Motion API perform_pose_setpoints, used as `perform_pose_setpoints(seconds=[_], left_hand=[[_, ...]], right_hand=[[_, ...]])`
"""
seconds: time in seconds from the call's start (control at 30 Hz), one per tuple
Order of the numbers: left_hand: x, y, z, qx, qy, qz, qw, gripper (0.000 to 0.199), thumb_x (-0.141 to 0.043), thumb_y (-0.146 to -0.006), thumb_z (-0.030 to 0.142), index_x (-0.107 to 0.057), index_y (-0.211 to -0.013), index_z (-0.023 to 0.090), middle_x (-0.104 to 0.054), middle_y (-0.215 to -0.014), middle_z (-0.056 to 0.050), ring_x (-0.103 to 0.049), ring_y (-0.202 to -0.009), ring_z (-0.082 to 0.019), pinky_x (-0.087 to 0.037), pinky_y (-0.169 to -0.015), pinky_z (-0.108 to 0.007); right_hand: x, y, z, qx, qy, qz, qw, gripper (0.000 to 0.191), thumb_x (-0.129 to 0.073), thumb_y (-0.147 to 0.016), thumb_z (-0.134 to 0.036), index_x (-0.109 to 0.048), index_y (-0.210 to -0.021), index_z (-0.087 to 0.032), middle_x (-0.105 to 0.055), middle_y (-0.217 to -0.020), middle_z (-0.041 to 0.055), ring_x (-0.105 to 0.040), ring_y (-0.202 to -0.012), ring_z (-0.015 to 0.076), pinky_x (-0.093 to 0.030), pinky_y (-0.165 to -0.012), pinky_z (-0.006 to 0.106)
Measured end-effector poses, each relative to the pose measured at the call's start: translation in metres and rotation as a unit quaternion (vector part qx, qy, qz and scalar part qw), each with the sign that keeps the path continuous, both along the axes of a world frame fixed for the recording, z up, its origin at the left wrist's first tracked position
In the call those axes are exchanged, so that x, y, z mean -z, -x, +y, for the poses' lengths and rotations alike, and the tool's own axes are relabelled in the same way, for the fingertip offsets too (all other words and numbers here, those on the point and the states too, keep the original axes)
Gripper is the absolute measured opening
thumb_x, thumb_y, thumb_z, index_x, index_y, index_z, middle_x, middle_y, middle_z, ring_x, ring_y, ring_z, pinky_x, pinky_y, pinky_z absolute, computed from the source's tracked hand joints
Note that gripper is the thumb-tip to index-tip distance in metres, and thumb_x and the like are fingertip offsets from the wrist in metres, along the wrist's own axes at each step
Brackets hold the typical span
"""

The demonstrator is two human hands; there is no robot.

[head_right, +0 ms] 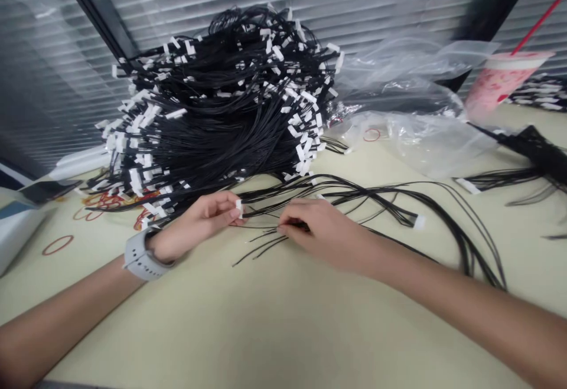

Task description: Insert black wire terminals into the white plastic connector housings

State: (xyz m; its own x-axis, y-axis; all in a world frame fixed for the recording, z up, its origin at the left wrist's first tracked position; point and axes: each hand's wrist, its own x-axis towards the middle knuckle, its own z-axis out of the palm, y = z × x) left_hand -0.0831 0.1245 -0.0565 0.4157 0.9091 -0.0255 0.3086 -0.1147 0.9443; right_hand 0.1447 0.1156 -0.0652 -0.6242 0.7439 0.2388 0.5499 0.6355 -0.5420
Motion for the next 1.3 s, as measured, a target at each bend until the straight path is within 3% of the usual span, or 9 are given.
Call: perform_pose_setpoints(seconds=[0.1, 0.2, 0.37, 0.5, 0.67, 0.87, 1.0, 1.13, 1.3], left_hand=[[0.002, 0.001, 0.001, -0.013, 0.027, -0.016, 0.999, 0.005, -0.051, -0.081, 0.016, -0.05, -0.076, 0.015, -0.051, -0.073, 0.002, -0.055, -0.07, -0.009, -0.047, -0.079, -0.029], [0.003, 0.001, 0.002, -0.029, 0.045, -0.027, 0.998, 0.005, -0.053, -0.08, 0.014, -0.05, -0.077, 0.015, -0.051, -0.073, 0.003, -0.056, -0.071, -0.009, -0.046, -0.077, -0.029], [0.003, 0.001, 0.0, -0.037, 0.06, -0.033, 0.997, 0.006, -0.056, -0.079, 0.016, -0.051, -0.081, 0.015, -0.054, -0.07, 0.003, -0.058, -0.069, -0.01, -0.045, -0.072, -0.028], [0.002, -0.001, -0.002, -0.026, 0.04, -0.025, 0.999, 0.007, -0.059, -0.076, 0.014, -0.053, -0.079, 0.014, -0.055, -0.066, 0.003, -0.055, -0.065, -0.01, -0.042, -0.068, -0.025], [0.002, -0.001, -0.003, -0.012, 0.026, -0.026, 0.999, 0.005, -0.057, -0.077, 0.012, -0.053, -0.077, 0.014, -0.054, -0.069, 0.003, -0.054, -0.066, -0.009, -0.041, -0.069, -0.025], [0.004, 0.0, 0.0, -0.037, 0.06, -0.034, 0.997, 0.006, -0.056, -0.079, 0.015, -0.052, -0.083, 0.014, -0.055, -0.068, 0.003, -0.055, -0.067, -0.009, -0.041, -0.07, -0.025], [0.004, 0.001, 0.0, -0.028, 0.047, -0.026, 0.998, 0.005, -0.056, -0.079, 0.015, -0.053, -0.082, 0.014, -0.055, -0.068, 0.003, -0.053, -0.066, -0.009, -0.041, -0.069, -0.024], [0.002, 0.001, -0.001, -0.013, 0.041, -0.016, 0.999, 0.004, -0.056, -0.079, 0.012, -0.053, -0.08, 0.014, -0.055, -0.068, 0.003, -0.053, -0.066, -0.009, -0.041, -0.067, -0.023], [0.001, 0.0, -0.001, -0.01, 0.035, -0.022, 0.999, 0.003, -0.057, -0.078, 0.013, -0.054, -0.079, 0.014, -0.054, -0.068, 0.003, -0.053, -0.066, -0.009, -0.041, -0.067, -0.023]], right_hand=[[-0.002, -0.001, 0.018, -0.046, -0.004, 0.001, 0.999, 0.015, -0.045, -0.084, -0.015, -0.058, -0.076, -0.019, -0.06, -0.073, -0.0014, -0.055, -0.069, 0.0111, -0.041, -0.063, 0.024], [-0.006, -0.001, 0.031, -0.043, -0.017, 0.011, 0.999, 0.017, -0.043, -0.085, -0.015, -0.058, -0.081, -0.02, -0.062, -0.077, -0.0008, -0.056, -0.071, 0.0118, -0.042, -0.066, 0.025], [-0.013, 0.008, 0.015, 0.06, 0.037, 0.052, 0.996, 0.014, -0.049, -0.083, -0.023, -0.063, -0.085, -0.022, -0.066, -0.086, -0.0009, -0.06, -0.077, 0.0135, -0.043, -0.067, 0.026], [-0.008, 0.021, -0.01, 0.137, 0.083, 0.097, 0.982, 0.014, -0.05, -0.083, -0.03, -0.061, -0.078, -0.023, -0.065, -0.077, -0.0029, -0.057, -0.07, 0.0123, -0.04, -0.055, 0.023], [0.004, 0.027, -0.009, 0.124, 0.001, 0.072, 0.99, 0.013, -0.048, -0.085, -0.022, -0.057, -0.076, -0.02, -0.062, -0.07, -0.0035, -0.053, -0.061, 0.0096, -0.036, -0.052, 0.022], [0.014, 0.02, -0.001, 0.072, -0.076, 0.071, 0.992, 0.027, -0.041, -0.083, -0.011, -0.06, -0.101, -0.018, -0.065, -0.089, 0.0025, -0.059, -0.075, 0.0118, -0.043, -0.062, 0.023], [0.012, 0.018, -0.004, 0.105, -0.076, 0.087, 0.988, 0.02, -0.046, -0.08, -0.012, -0.064, -0.087, -0.019, -0.065, -0.081, -0.0001, -0.058, -0.066, 0.0102, -0.04, -0.052, 0.021], [0.009, 0.017, -0.006, 0.1, -0.083, 0.101, 0.986, 0.013, -0.052, -0.084, -0.023, -0.065, -0.083, -0.022, -0.064, -0.074, -0.0028, -0.056, -0.063, 0.0087, -0.04, -0.055, 0.02], [0.011, 0.016, -0.006, 0.125, -0.069, 0.088, 0.986, 0.015, -0.049, -0.086, -0.02, -0.064, -0.082, -0.022, -0.067, -0.08, -0.0033, -0.059, -0.071, 0.0088, -0.041, -0.058, 0.02]])
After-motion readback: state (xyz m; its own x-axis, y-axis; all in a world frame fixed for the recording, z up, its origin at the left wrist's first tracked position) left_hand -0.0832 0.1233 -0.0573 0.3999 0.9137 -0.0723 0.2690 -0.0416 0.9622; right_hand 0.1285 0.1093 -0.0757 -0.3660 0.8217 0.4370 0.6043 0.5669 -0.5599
